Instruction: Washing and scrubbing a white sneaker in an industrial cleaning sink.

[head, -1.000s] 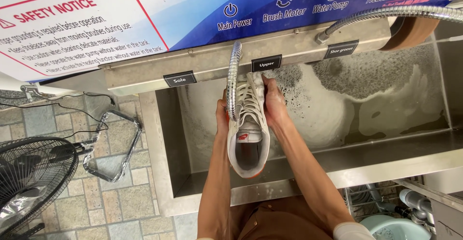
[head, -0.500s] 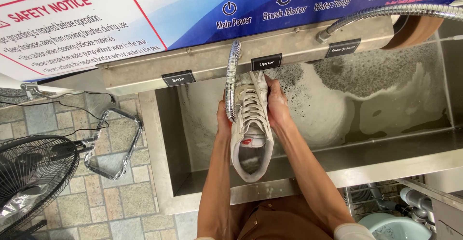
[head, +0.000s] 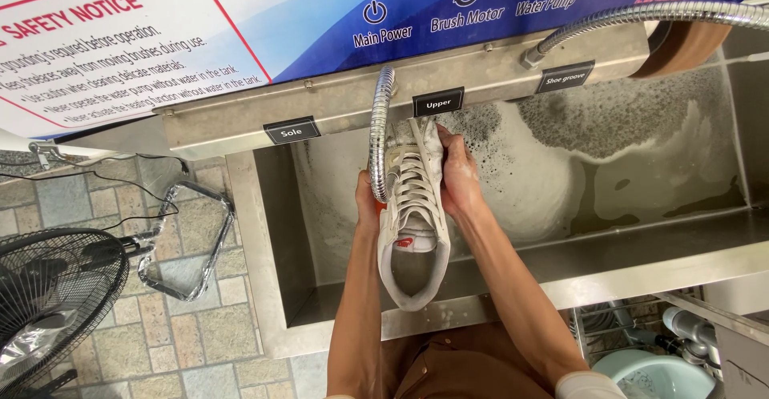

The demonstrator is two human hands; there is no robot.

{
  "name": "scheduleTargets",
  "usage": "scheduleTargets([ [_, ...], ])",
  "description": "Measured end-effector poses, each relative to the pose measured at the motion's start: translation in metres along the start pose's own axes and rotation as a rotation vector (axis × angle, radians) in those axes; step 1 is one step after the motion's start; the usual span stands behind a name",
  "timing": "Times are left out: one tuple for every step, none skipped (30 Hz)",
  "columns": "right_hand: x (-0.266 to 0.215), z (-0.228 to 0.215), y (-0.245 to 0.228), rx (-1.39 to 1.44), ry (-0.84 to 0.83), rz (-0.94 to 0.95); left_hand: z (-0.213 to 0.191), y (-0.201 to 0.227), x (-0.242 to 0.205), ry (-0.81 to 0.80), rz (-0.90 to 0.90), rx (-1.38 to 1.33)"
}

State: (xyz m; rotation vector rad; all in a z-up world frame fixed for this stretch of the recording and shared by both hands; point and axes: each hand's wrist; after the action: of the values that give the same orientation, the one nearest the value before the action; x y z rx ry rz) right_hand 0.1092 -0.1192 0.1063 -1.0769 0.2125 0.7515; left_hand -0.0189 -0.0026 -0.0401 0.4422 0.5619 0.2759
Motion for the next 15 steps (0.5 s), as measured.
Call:
scheduleTargets([
  [-0.002,0.000,0.000,0.000,0.001,0.000,0.025,0.014,-0.011,0.000,-0.001,0.000],
  [-0.002,0.001,-0.001,0.022,-0.011,0.004,0.051,0.029,-0.022,-0.040,0.029,-0.005],
  [-0.003,0.002,-0.002,0.043,-0.023,0.008,0.076,0.044,-0.033,-0.081,0.060,-0.011],
  [-0.004,0.004,-0.002,0.042,-0.019,0.005,0.086,0.049,-0.038,-0.084,0.056,-0.012],
  [-0.006,0.006,-0.001,0.025,-0.007,-0.016,0.096,0.054,-0.043,-0.089,0.051,-0.024],
  [-0.007,0.008,-0.001,0.006,0.004,-0.036,0.106,0.060,-0.049,-0.094,0.048,-0.036],
  [-0.011,0.009,-0.001,0.004,0.007,-0.037,0.100,0.056,-0.047,-0.095,0.046,-0.039],
  [-0.014,0.012,0.000,-0.021,0.030,-0.026,0.092,0.054,-0.045,-0.090,0.027,-0.070],
  [-0.017,0.016,0.001,-0.046,0.053,-0.016,0.085,0.052,-0.043,-0.087,0.008,-0.103],
  [-0.014,0.015,0.004,-0.050,0.045,-0.017,0.081,0.050,-0.041,-0.088,0.016,-0.105],
  [-0.012,0.014,0.006,-0.038,0.074,0.017,0.078,0.048,-0.038,-0.090,0.008,-0.126],
  [-0.009,0.012,0.008,-0.023,0.107,0.051,0.074,0.045,-0.034,-0.092,-0.005,-0.145],
  [-0.006,0.012,0.007,-0.024,0.105,0.048,0.076,0.047,-0.032,-0.095,-0.003,-0.146],
  [-0.003,0.012,0.007,-0.005,0.079,0.047,0.077,0.047,-0.031,-0.090,-0.015,-0.181],
  [-0.001,0.011,0.007,0.013,0.053,0.047,0.078,0.048,-0.030,-0.084,-0.028,-0.217],
])
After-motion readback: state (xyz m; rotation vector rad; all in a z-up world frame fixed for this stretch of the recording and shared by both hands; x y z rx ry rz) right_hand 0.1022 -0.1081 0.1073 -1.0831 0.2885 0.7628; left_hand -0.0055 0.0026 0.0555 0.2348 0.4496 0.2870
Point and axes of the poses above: each hand's wrist, its own x-axis towards the middle knuckle, its own z-axis out of the palm, y = z × x, and after that the axes turned 8 degrees about -x, right-handed
